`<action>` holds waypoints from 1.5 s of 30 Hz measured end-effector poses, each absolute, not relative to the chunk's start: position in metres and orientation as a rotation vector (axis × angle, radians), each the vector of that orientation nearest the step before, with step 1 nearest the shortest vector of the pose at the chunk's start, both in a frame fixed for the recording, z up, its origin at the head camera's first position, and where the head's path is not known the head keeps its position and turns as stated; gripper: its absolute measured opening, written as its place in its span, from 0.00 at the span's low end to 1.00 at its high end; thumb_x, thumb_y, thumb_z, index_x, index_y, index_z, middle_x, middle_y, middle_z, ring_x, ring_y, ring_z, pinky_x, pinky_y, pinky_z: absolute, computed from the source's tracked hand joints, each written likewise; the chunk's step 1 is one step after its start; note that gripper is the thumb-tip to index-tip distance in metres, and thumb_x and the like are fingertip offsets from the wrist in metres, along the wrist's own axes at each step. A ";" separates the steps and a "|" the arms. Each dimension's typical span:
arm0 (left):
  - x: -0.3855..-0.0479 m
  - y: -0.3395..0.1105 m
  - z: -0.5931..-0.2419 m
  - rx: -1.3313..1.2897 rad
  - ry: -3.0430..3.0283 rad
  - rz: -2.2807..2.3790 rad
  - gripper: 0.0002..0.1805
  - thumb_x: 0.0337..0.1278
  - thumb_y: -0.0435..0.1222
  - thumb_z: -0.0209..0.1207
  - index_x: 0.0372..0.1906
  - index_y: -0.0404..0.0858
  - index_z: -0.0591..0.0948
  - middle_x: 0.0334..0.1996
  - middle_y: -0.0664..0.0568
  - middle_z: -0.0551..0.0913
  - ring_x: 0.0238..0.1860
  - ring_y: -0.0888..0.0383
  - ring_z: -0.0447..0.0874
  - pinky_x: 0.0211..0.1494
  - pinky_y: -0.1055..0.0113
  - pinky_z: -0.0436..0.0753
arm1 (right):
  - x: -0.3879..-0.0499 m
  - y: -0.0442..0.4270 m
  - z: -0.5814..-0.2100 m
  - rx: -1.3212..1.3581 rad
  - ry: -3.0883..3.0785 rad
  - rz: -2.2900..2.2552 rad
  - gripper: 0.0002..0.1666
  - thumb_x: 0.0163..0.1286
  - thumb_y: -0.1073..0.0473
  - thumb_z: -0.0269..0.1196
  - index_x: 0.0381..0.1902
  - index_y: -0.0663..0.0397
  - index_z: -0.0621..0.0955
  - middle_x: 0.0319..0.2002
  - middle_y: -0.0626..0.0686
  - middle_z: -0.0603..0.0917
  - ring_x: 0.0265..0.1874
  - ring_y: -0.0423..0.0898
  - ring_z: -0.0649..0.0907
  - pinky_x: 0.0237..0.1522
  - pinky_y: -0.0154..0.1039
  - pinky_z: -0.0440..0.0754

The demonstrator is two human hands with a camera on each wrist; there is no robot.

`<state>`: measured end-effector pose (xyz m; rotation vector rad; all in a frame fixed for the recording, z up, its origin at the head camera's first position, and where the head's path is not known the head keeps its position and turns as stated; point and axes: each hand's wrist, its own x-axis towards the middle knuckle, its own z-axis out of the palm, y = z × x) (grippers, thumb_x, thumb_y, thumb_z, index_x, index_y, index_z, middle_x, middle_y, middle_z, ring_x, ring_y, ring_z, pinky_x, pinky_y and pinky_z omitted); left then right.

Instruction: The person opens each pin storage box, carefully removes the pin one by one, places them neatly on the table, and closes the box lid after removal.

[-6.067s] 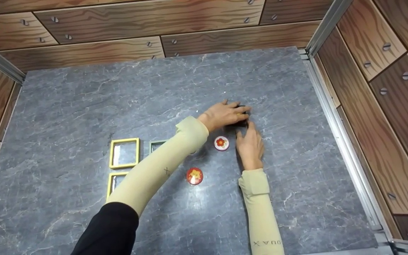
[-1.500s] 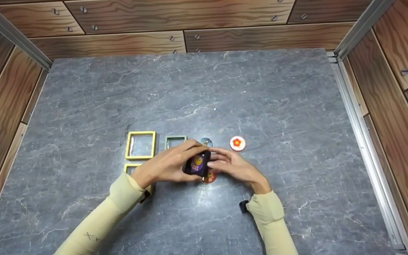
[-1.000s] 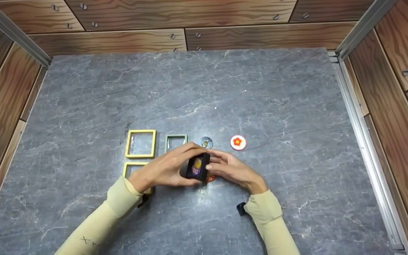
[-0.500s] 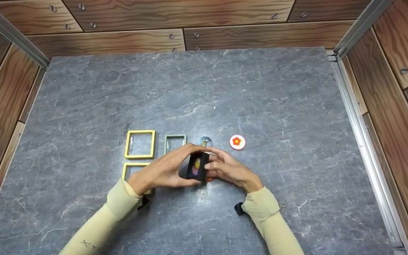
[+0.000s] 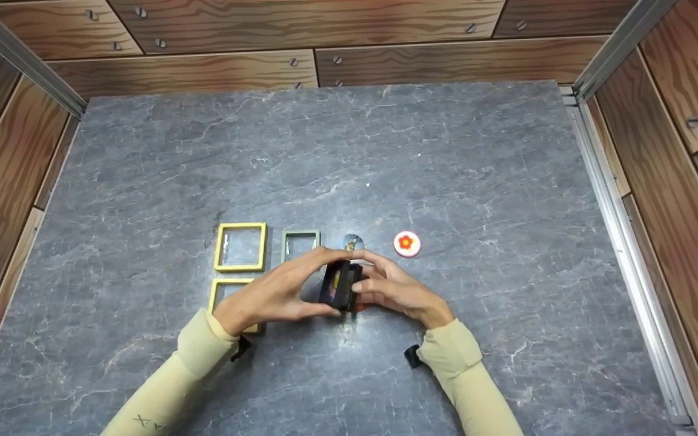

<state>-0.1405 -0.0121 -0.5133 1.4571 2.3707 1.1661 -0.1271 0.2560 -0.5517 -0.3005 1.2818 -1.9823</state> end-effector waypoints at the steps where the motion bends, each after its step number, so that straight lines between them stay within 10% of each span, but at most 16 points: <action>1: -0.140 -0.014 -0.513 1.455 2.381 1.158 0.50 0.60 0.48 0.74 0.83 0.43 0.61 0.70 0.48 0.77 0.64 0.56 0.81 0.72 0.69 0.82 | -0.128 0.256 -0.552 -0.315 1.271 -1.980 0.48 0.74 0.73 0.53 0.82 0.73 0.41 0.67 0.50 0.81 0.66 0.48 0.84 0.68 0.46 0.86; 12: -0.137 -0.024 -0.513 1.409 2.430 1.138 0.46 0.61 0.49 0.73 0.81 0.47 0.65 0.71 0.54 0.74 0.67 0.61 0.79 0.74 0.73 0.79 | -0.129 0.253 -0.553 -0.253 1.318 -1.899 0.49 0.76 0.70 0.55 0.81 0.78 0.39 0.68 0.50 0.80 0.66 0.46 0.84 0.70 0.44 0.84; 22: -0.135 -0.031 -0.514 1.393 2.482 1.080 0.45 0.61 0.50 0.73 0.80 0.48 0.67 0.70 0.55 0.75 0.66 0.61 0.80 0.73 0.72 0.80 | -0.127 0.251 -0.553 -0.283 1.583 -1.814 0.31 0.77 0.65 0.61 0.74 0.61 0.68 0.68 0.53 0.79 0.64 0.46 0.84 0.64 0.42 0.88; 40: -0.130 -0.039 -0.516 1.353 2.519 1.063 0.45 0.60 0.51 0.74 0.79 0.48 0.69 0.70 0.55 0.76 0.66 0.58 0.82 0.73 0.70 0.81 | -0.124 0.239 -0.544 -0.296 1.956 -1.669 0.25 0.78 0.57 0.64 0.68 0.61 0.78 0.69 0.62 0.80 0.58 0.42 0.88 0.60 0.34 0.88; 45: -0.129 -0.044 -0.519 1.357 2.535 1.086 0.45 0.58 0.51 0.75 0.78 0.46 0.70 0.71 0.54 0.77 0.71 0.59 0.78 0.79 0.69 0.75 | -0.120 0.235 -0.542 -0.292 2.012 -1.728 0.23 0.73 0.58 0.69 0.63 0.59 0.83 0.64 0.52 0.85 0.58 0.43 0.88 0.62 0.34 0.87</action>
